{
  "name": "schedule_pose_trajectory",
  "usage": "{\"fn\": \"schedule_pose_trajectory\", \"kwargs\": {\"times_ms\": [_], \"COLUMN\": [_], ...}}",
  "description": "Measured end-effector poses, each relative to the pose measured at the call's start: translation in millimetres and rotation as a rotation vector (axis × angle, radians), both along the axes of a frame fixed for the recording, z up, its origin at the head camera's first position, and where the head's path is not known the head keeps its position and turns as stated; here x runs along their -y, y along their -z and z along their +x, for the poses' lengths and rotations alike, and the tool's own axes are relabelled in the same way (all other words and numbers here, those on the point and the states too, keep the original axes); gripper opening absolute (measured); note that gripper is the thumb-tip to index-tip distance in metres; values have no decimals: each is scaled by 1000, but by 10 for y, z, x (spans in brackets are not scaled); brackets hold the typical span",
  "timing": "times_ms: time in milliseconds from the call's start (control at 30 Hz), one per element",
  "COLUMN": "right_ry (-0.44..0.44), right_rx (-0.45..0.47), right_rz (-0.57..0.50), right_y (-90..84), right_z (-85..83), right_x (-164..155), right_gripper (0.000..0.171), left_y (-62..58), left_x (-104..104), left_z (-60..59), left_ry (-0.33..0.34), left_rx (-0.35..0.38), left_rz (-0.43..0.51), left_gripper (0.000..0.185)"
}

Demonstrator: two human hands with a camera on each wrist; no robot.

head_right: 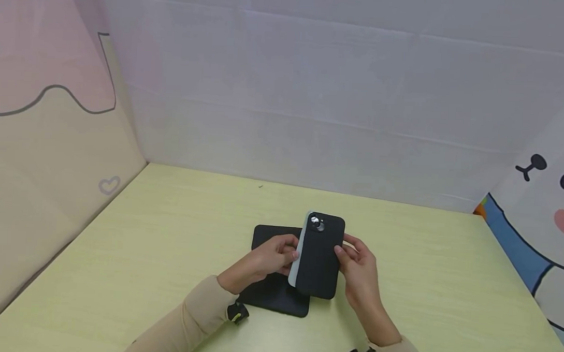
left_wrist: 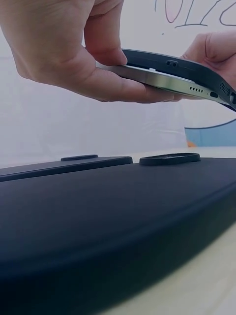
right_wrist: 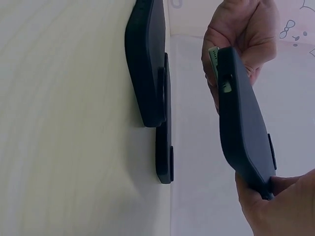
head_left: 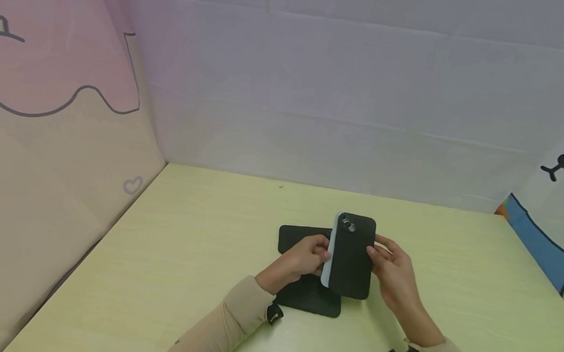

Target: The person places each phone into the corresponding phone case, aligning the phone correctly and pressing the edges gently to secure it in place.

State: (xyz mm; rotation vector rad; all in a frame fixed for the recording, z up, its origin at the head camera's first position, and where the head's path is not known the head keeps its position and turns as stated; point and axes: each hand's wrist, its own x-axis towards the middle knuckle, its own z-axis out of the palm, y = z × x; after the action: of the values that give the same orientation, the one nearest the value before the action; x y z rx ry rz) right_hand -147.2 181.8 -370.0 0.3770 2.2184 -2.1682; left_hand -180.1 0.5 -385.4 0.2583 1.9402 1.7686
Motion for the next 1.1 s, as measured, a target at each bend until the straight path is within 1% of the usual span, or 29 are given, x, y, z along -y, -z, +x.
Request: {"fn": "schedule_pose_trajectory", "kwargs": {"times_ms": [167, 400, 600, 800, 1100], "right_ry": [0, 26, 54, 59, 86], "right_rx": [7, 6, 10, 15, 7], "right_rz": [11, -2, -1, -9, -27], "right_y": [-9, -5, 15, 13, 10], "right_z": [-8, -21, -34, -32, -35], "right_x": [11, 31, 48, 44, 56], "right_gripper": [43, 42, 42, 42, 43], "left_y": [-3, 12, 6, -23, -26], "left_x": [-6, -21, -16, -11, -15], "left_z": [-3, -21, -26, -9, -10], "left_ry": [-5, -6, 13, 34, 59], "left_rx": [9, 42, 57, 64, 65], "left_rz": [-2, 29, 45, 56, 44], "left_gripper": [14, 11, 14, 16, 25]}}
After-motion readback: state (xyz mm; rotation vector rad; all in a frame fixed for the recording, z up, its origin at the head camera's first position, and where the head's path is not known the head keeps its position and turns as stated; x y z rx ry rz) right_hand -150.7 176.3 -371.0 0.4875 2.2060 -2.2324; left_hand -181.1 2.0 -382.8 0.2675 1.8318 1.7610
